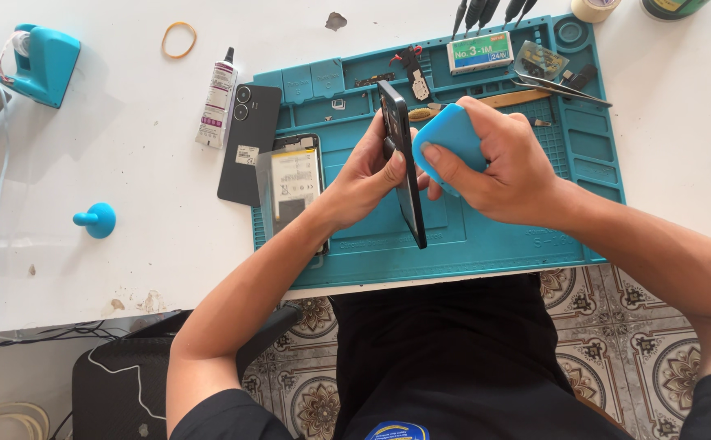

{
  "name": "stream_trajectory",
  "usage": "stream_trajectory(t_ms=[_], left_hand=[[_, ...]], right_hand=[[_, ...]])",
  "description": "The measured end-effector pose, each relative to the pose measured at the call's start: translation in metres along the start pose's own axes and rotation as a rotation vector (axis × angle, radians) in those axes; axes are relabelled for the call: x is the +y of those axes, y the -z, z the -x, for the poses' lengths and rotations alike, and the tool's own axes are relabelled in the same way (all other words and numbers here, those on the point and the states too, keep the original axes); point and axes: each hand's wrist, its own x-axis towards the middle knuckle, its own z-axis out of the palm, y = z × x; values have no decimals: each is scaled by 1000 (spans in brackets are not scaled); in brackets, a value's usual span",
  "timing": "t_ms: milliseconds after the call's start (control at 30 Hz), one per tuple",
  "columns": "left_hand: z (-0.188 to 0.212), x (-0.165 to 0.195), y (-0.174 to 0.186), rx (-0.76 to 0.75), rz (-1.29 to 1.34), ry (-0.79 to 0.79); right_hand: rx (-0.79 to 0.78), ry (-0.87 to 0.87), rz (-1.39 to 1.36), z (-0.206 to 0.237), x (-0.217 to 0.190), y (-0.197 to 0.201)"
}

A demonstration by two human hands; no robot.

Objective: The person works on a disassembled smartphone placed on a blue repair mat. They use a screwdriver to remove screws, a brush to clean the battery area, and a plastic pry tool to separate the back cover. The person handles the phone, battery, and internal components throughout the clip.

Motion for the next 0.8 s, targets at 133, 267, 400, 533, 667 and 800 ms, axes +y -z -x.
stream_trajectory(t_ms=[133,267,400,533,667,800], left_hand=[[1,-2,-2,2,-32,-8],[1,-2,-4,22,-73,-11],[0,-2,-7,34,-124,-21],[1,-2,-9,55,-157,-19],[1,1,-9,71,-168,2],[1,4,-9,96,-167,44]], right_hand=[[25,28,49,3,2,-1],[30,51,56,4,4,-2],[72,14,-3,4,3,-1],[78,-4,-16,3,3,0],[52,-51,-6,2,2,-1],[19,-86,-64,1,1,-2]])
